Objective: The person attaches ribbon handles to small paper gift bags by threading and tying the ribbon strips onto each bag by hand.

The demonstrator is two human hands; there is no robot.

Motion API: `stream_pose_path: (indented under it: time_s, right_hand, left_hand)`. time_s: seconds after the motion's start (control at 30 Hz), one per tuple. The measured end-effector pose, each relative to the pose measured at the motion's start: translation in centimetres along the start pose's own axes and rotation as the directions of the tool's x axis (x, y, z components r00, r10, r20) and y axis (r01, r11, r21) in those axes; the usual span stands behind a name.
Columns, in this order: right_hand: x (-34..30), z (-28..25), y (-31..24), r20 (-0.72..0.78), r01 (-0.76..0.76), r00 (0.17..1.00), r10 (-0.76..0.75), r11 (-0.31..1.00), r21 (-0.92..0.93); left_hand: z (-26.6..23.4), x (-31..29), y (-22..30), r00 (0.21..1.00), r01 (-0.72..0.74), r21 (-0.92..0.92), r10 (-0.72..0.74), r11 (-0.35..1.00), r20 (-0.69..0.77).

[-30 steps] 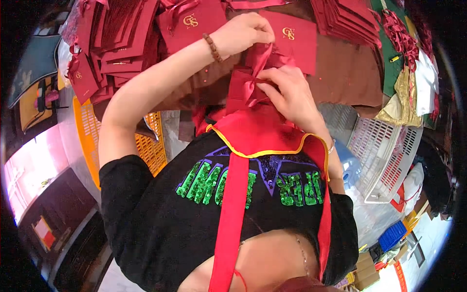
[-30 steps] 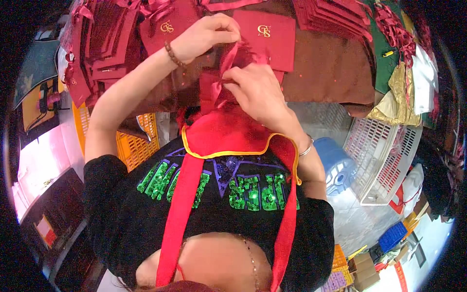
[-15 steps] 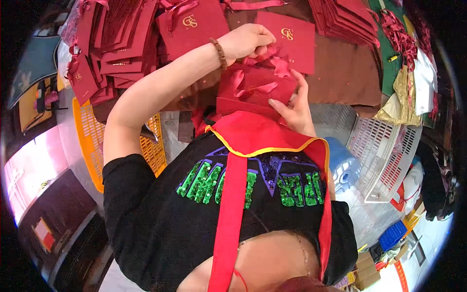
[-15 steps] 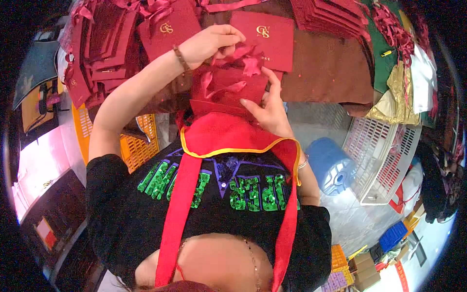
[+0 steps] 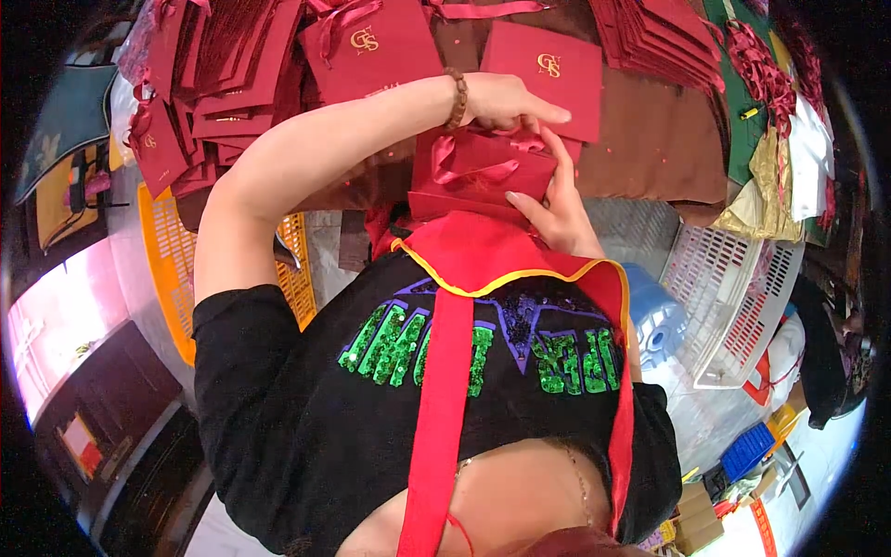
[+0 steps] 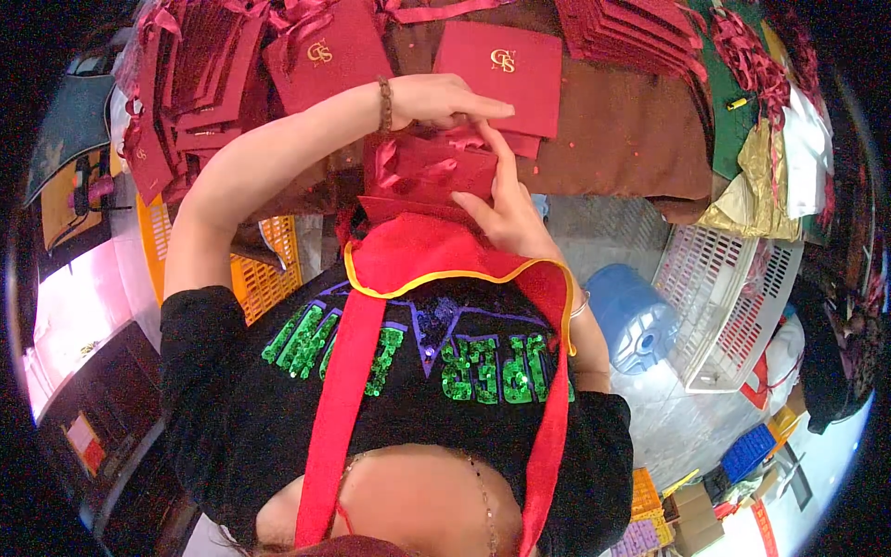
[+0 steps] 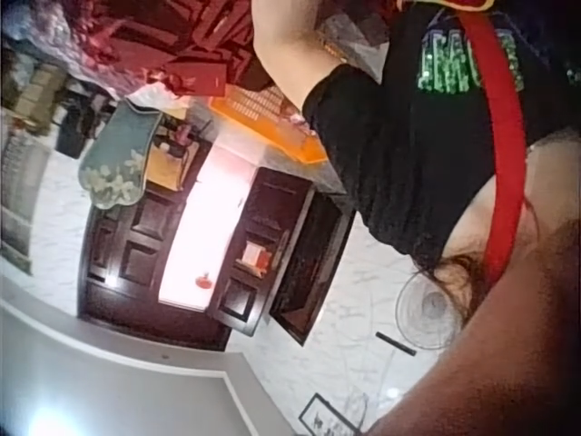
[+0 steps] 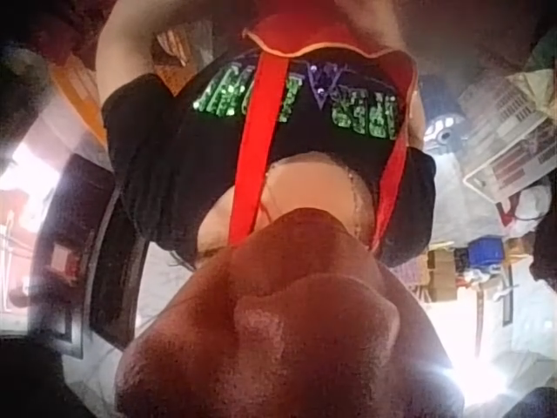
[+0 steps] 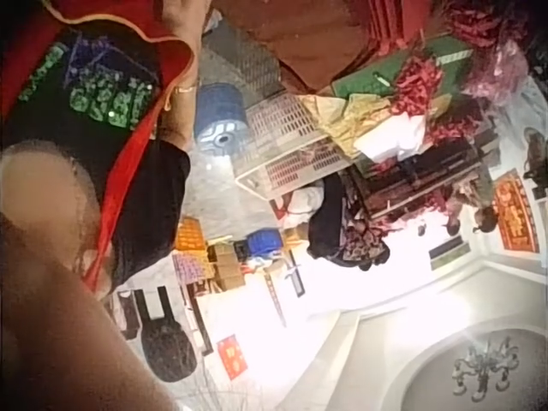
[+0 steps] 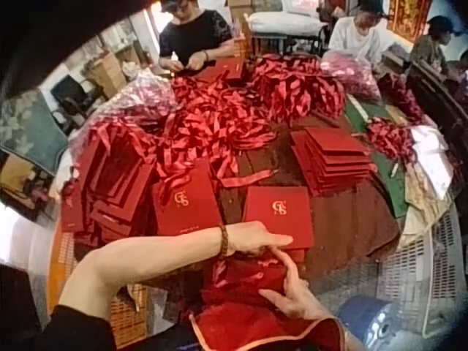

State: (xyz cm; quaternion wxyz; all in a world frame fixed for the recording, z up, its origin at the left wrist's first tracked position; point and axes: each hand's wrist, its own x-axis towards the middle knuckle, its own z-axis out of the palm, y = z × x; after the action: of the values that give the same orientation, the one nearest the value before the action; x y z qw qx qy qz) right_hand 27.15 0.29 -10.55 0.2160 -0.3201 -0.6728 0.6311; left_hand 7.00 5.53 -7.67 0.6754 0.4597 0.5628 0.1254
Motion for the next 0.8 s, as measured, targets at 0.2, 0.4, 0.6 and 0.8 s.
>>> stream_pose_path:
  time_s: [0.2, 0.4, 0.6, 0.8]
  right_hand:
    - [-0.1, 0.0, 0.0, 0.111, 0.042, 0.993, -0.049, 0.997, 0.063]
    - [0.3, -0.3, 0.0, 0.106, 0.020, 0.994, -0.029, 0.997, 0.076]
    - [1.3, -0.3, -0.8, 0.083, -0.043, 0.996, 0.020, 0.955, 0.293]
    - [2.6, -1.1, -2.1, -0.131, 0.042, 0.990, 0.044, 0.806, 0.590]
  left_hand:
    - [0.3, -0.1, -0.5, 0.980, -0.193, -0.048, 0.195, 0.980, 0.039]
    - [-3.2, -2.2, 4.5, 0.920, -0.221, 0.363, 0.317, 0.905, -0.229]
    - [-4.6, -1.7, 2.3, 0.871, -0.422, -0.010, 0.402, 0.907, -0.283]
    - [-2.4, -5.9, -1.9, 0.610, -0.586, 0.073, 0.499, 0.807, -0.615]
